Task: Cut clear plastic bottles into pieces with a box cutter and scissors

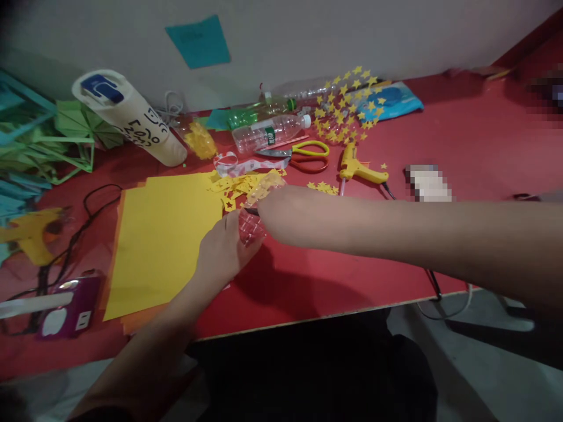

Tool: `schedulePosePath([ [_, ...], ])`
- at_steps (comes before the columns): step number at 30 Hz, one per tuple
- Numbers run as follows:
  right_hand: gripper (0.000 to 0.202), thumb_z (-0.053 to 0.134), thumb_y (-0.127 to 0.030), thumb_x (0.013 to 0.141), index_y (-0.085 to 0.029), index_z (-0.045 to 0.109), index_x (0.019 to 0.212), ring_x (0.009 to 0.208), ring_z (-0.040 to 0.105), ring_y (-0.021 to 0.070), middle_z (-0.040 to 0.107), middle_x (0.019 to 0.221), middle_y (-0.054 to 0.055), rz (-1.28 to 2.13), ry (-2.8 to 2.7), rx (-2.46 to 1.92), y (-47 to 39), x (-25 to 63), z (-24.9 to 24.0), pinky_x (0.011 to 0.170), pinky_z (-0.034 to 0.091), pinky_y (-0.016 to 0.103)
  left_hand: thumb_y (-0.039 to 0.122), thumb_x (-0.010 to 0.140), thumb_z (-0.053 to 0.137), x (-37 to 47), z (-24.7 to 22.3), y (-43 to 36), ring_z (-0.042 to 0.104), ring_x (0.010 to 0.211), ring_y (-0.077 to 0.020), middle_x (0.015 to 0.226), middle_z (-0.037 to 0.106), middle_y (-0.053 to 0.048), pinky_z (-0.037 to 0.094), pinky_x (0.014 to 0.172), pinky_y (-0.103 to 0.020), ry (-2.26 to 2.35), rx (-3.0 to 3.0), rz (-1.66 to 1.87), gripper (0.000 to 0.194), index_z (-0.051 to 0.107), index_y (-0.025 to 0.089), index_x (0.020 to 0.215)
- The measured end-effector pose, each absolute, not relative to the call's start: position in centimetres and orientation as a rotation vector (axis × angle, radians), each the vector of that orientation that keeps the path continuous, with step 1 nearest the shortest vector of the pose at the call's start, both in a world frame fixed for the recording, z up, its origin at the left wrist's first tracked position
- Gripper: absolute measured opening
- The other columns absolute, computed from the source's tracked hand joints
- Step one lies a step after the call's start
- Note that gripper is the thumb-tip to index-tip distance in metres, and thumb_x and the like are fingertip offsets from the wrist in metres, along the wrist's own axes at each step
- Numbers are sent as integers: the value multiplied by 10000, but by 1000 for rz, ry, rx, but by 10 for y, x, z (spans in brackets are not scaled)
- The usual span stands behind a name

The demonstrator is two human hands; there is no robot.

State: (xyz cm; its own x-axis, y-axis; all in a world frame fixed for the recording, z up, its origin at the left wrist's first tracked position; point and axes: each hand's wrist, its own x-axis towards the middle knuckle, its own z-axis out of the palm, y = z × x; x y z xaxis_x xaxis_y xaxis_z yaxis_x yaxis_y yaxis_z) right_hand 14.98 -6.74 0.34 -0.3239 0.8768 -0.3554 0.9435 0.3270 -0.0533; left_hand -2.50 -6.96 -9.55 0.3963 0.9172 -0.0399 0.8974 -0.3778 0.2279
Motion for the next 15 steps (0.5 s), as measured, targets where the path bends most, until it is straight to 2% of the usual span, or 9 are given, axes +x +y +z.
schedulePosePath([
  [3, 203, 511, -133, 938, -109, 712, 931, 618, 599, 179, 678, 695, 101, -438, 2266, 1616, -73, 151, 2, 554, 323, 276, 497, 875, 566, -25, -92, -70, 662, 1046, -332, 1157, 665, -194, 534, 853, -444, 1596, 2360, 158, 588, 451, 130, 1320],
  [7, 225, 483, -134, 945, -123, 705, 980, 600, 576, 172, 688, 755, 107, -553, 2147, 1655, -74, 152, 2, 527, 318, 277, 563, 876, 517, -34, -85, -62, 612, 1168, -359, 1314, 602, -231, 496, 959, -509, 1529, 2204, 201, 672, 410, 127, 1376],
  [8, 223, 487, -128, 938, -122, 703, 993, 590, 569, 172, 689, 761, 108, -560, 2124, 1658, -74, 152, 2, 518, 313, 279, 565, 888, 484, -39, -83, -58, 609, 1174, -344, 1335, 598, -209, 488, 976, -512, 1496, 2133, 209, 650, 406, 153, 1385],
  [10, 231, 495, -114, 926, -119, 699, 1034, 577, 561, 172, 695, 776, 113, -544, 2099, 1673, -76, 153, 1, 513, 303, 285, 529, 928, 393, -50, -80, -48, 659, 1057, -287, 1243, 657, -138, 514, 931, -491, 1446, 1934, 230, 540, 423, 222, 1371],
  [12, 249, 499, -105, 917, -121, 693, 1072, 575, 560, 176, 701, 782, 114, -523, 2084, 1698, -77, 154, -1, 519, 295, 293, 449, 939, 341, -58, -77, -40, 662, 1045, -247, 1221, 661, -113, 519, 935, -462, 1439, 1807, 415, 450, 454, 229, 1316],
  [15, 255, 475, -109, 925, -120, 686, 1067, 563, 553, 173, 692, 752, 105, -543, 2093, 1715, -79, 157, -3, 523, 291, 295, 453, 877, 449, -59, -76, -38, 632, 1123, -260, 1270, 635, -135, 506, 983, -465, 1393, 1803, 452, 492, 473, 188, 1292],
])
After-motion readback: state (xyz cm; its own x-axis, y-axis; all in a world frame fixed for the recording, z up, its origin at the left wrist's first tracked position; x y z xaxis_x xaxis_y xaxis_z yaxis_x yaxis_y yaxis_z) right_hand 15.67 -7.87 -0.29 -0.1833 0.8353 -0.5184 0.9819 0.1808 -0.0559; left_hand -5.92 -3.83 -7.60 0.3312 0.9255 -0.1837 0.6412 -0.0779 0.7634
